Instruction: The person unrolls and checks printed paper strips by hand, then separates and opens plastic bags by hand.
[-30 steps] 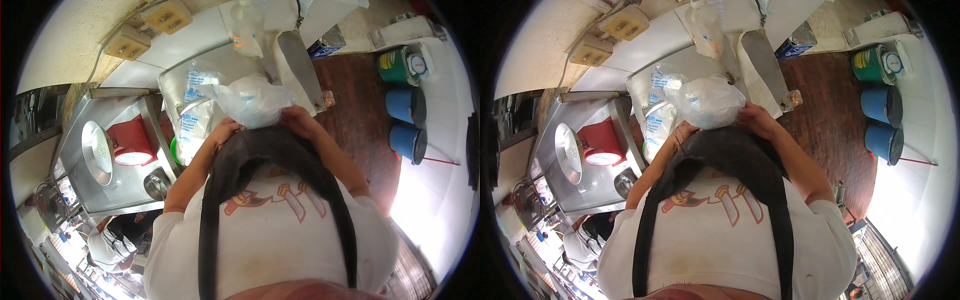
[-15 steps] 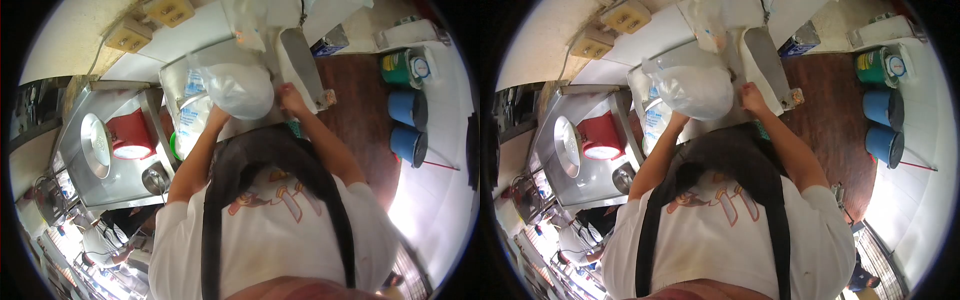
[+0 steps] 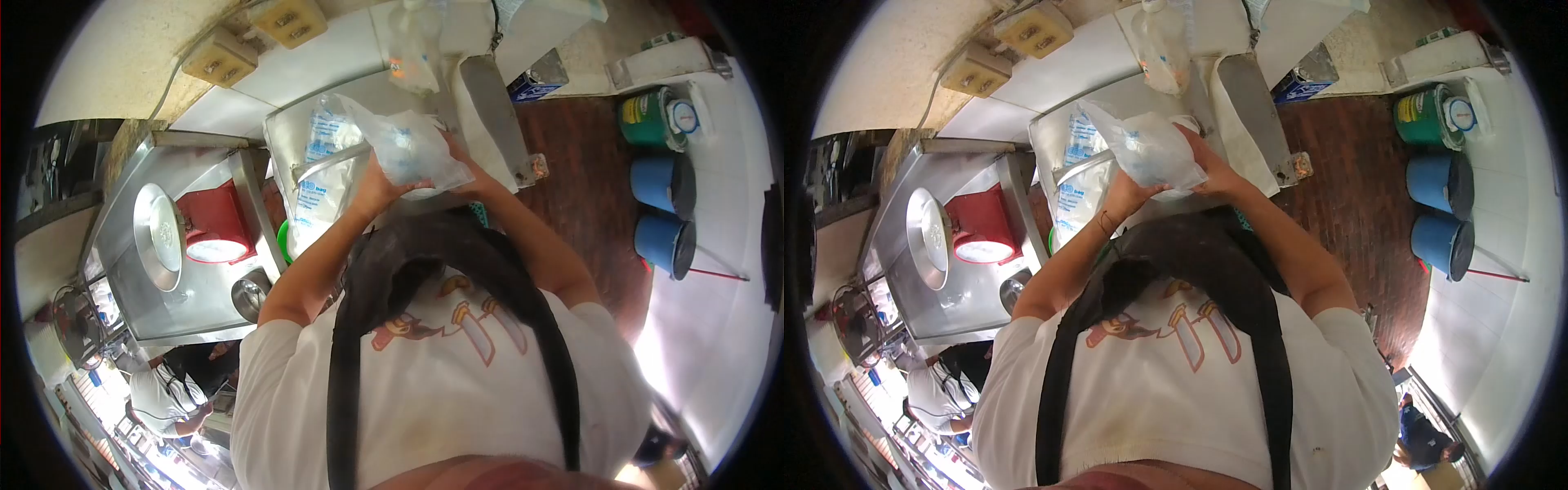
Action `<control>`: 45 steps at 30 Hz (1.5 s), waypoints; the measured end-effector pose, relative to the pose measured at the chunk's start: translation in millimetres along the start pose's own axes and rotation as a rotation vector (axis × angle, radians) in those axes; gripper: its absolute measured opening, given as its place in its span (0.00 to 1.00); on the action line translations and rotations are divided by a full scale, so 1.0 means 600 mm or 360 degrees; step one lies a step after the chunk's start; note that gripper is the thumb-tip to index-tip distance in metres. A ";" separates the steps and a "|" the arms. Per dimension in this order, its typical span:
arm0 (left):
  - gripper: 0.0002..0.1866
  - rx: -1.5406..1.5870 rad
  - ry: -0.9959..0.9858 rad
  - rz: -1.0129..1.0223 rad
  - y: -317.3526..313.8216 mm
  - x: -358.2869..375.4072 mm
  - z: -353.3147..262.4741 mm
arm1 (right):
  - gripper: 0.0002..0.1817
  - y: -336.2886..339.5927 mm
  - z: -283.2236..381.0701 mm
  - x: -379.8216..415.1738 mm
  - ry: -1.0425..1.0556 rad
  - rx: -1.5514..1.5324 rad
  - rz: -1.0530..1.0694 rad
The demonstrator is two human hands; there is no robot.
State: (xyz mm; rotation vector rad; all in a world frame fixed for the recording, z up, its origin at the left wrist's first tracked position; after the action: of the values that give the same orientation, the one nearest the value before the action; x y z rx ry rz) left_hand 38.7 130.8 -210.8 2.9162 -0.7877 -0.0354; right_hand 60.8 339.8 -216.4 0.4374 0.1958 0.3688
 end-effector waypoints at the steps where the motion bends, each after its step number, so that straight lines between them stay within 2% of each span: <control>1: 0.35 -0.0013 0.0014 0.0005 0.001 0.004 0.011 | 0.59 0.002 0.003 0.003 -0.0036 -0.0015 0.0028; 3: 0.38 -0.0028 0.0051 0.0059 0.009 0.009 0.021 | 0.57 0.015 0.016 0.015 -0.0114 -0.0037 0.0066; 6: 0.46 0.0113 0.0274 0.0402 0.084 -0.001 -0.004 | 0.53 0.082 0.033 0.029 -0.0315 0.0566 0.0434; 7: 0.48 0.0189 0.0390 0.0544 0.106 -0.003 -0.024 | 0.52 0.104 0.065 0.021 -0.0394 0.0374 0.0299; 9: 0.52 0.0552 0.0161 0.0138 0.131 -0.014 -0.069 | 0.49 0.152 0.148 0.006 -0.0543 -0.0013 0.0036; 10: 0.53 0.0726 0.0041 -0.0061 0.141 -0.020 -0.091 | 0.48 0.161 0.187 -0.005 -0.0376 0.0044 -0.0100; 12: 0.55 0.0657 -0.0055 0.0037 0.105 -0.036 -0.141 | 0.45 0.151 0.252 -0.034 -0.0042 0.0164 -0.0386; 13: 0.56 0.0626 -0.0105 0.0087 0.086 -0.041 -0.154 | 0.44 0.127 0.252 -0.049 -0.0043 0.0257 -0.0317; 14: 0.52 0.0103 0.0140 0.0221 0.073 -0.045 -0.094 | 0.43 0.096 0.241 -0.064 -0.0042 0.0353 -0.0246; 15: 0.50 0.0436 0.0073 0.0269 0.026 -0.039 -0.111 | 0.42 0.078 0.226 -0.071 -0.0032 0.0456 -0.0178; 17: 0.49 0.0186 -0.0127 0.0154 0.012 -0.035 -0.103 | 0.42 0.068 0.187 -0.069 -0.0052 0.0424 -0.0192; 19: 0.49 0.0186 -0.0090 0.0075 0.010 -0.016 -0.065 | 0.43 0.079 0.191 -0.067 -0.0030 0.0574 -0.0199; 21: 0.50 0.0066 -0.0067 0.0051 0.010 0.006 -0.020 | 0.44 0.086 0.238 -0.046 0.0024 0.0912 -0.0208; 23: 0.52 0.0032 -0.0022 0.0022 0.006 0.031 0.019 | 0.45 0.126 0.376 -0.047 0.0222 0.0981 -0.0260; 25: 0.54 0.0390 0.0070 -0.0108 -0.010 0.055 0.040 | 0.42 0.145 0.496 -0.035 0.0638 0.0142 0.0002; 27: 0.56 -0.0011 0.0143 -0.0099 0.009 0.048 0.033 | 0.41 0.145 0.569 -0.006 0.1226 -0.0505 0.0606; 29: 0.56 0.0095 0.0193 -0.0068 0.006 0.044 -0.014 | 0.40 0.143 0.594 0.013 0.1436 -0.0620 0.0965; 32: 0.56 0.0089 0.0139 -0.0103 0.007 0.050 0.007 | 0.38 0.141 0.606 0.022 0.1519 -0.0572 0.1131; 33: 0.56 0.0094 0.0234 -0.0119 -0.004 0.079 -0.003 | 0.37 0.140 0.602 0.019 0.1510 -0.0557 0.1107; 35: 0.56 0.0070 0.0286 -0.0195 0.008 0.053 -0.043 | 0.36 0.138 0.604 0.019 0.1528 -0.0527 0.1152; 42: 0.52 0.0121 0.0320 -0.0510 0.037 0.092 0.014 | 0.32 0.152 0.604 0.031 0.1530 -0.0448 0.1188; 45: 0.52 0.0076 0.0290 -0.0548 0.065 0.094 0.030 | 0.31 0.155 0.610 0.045 0.1560 -0.0414 0.1214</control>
State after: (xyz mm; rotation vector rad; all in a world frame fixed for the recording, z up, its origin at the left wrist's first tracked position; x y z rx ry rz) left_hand 66.8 67.3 -223.3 3.0069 -0.2583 0.2169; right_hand 152.9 290.4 147.6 0.0193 0.9314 1.3363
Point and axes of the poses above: each hand's wrist, its own x-axis away from the middle knuckle, its own y-axis out of the back of the hand, z = x × y, the point moved 2 cm from there along -x, towards the middle knuckle, and after that the axes turned 15 degrees about x, right-handed, at the moved point
